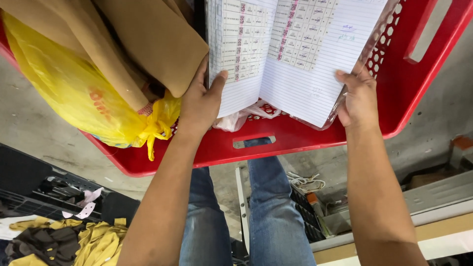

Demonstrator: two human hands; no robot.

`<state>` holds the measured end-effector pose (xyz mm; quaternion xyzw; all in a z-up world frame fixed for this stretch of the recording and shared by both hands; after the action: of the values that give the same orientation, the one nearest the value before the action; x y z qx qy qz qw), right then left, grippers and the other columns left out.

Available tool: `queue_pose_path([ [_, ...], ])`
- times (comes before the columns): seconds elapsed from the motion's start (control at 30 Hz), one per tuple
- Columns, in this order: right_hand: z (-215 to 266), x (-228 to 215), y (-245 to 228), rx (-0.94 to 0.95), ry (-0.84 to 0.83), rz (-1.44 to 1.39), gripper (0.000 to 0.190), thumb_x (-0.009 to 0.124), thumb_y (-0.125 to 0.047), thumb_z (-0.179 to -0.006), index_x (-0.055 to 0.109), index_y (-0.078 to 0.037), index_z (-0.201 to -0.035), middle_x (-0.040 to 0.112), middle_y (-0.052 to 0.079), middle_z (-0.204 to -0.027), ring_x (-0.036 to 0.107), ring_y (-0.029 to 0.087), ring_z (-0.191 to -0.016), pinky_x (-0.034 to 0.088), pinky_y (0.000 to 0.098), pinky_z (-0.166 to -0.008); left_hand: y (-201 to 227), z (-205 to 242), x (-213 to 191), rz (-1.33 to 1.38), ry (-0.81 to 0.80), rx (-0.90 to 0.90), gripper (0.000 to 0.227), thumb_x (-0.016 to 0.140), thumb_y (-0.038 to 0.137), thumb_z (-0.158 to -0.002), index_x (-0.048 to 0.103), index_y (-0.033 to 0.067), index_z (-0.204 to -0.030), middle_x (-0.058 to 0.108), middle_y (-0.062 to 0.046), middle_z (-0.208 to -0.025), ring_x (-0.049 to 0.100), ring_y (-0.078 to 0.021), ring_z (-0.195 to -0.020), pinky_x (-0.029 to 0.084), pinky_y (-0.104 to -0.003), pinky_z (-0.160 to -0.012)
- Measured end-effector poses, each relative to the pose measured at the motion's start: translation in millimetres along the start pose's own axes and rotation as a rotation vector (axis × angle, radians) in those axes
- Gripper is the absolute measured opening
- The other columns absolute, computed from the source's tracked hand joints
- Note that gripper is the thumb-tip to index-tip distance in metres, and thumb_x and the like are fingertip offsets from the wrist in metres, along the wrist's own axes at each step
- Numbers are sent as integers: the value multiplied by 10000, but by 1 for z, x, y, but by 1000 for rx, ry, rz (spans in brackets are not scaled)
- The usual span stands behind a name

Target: The person sorts through a red plastic basket filled with various items, including notebooks, plastic bags, and bottles. They pick up a red notebook, flip through its pages, and then place it back. They also handle a yellow plastic bag and a brown cloth, moving them around within the basket.

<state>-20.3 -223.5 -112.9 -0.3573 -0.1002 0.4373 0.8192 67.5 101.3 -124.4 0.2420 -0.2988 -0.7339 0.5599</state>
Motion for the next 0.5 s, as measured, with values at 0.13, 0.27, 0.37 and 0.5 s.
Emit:
queue_pose_path([
  [0.13,-4,-2,3,12,-11,-3,373,670,-37,-878,699,-90,-1247,749,46,-1092,794,219,-1053,693,344,-921,13,15,-7,-41,1,-2,555,699,195,-1008,488,145,-1519,616,-212,-1426,568,-308,-1347,462,-512,-1119],
  [0.27,3,3,-3,33,-8,-19,390,677,-42,-872,696,-87,-1260,751,56,-1103,794,233,-1039,694,363,-928,9,19,-14,-277,0,-138,688,686,217,-966,386,70,-1568,468,-249,-1553,436,-340,-1460,337,-481,-1216],
  [0.37,11,10,-13,53,-18,4,398,675,-49,-878,683,-83,-1275,749,50,-1107,792,221,-1027,694,349,-922,7,18,-17,-286,33,-157,635,619,189,-996,381,73,-1574,480,-242,-1546,447,-337,-1452,353,-476,-1204],
  [0.5,1,-3,0,17,-5,42,388,651,-38,-903,667,-60,-1290,738,59,-1118,787,223,-1060,691,363,-926,27,25,-8,-219,21,-105,580,585,143,-1007,409,37,-1549,577,-303,-1431,536,-395,-1372,431,-500,-1147],
])
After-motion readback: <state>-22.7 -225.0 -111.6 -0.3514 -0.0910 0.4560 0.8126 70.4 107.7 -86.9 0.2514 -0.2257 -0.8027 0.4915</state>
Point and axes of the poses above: each hand's wrist, its own z-axis away from the middle knuckle, its own x-axis out of the palm, y = z × x, the point moved 7 cm from there along -z, towards the middle knuckle
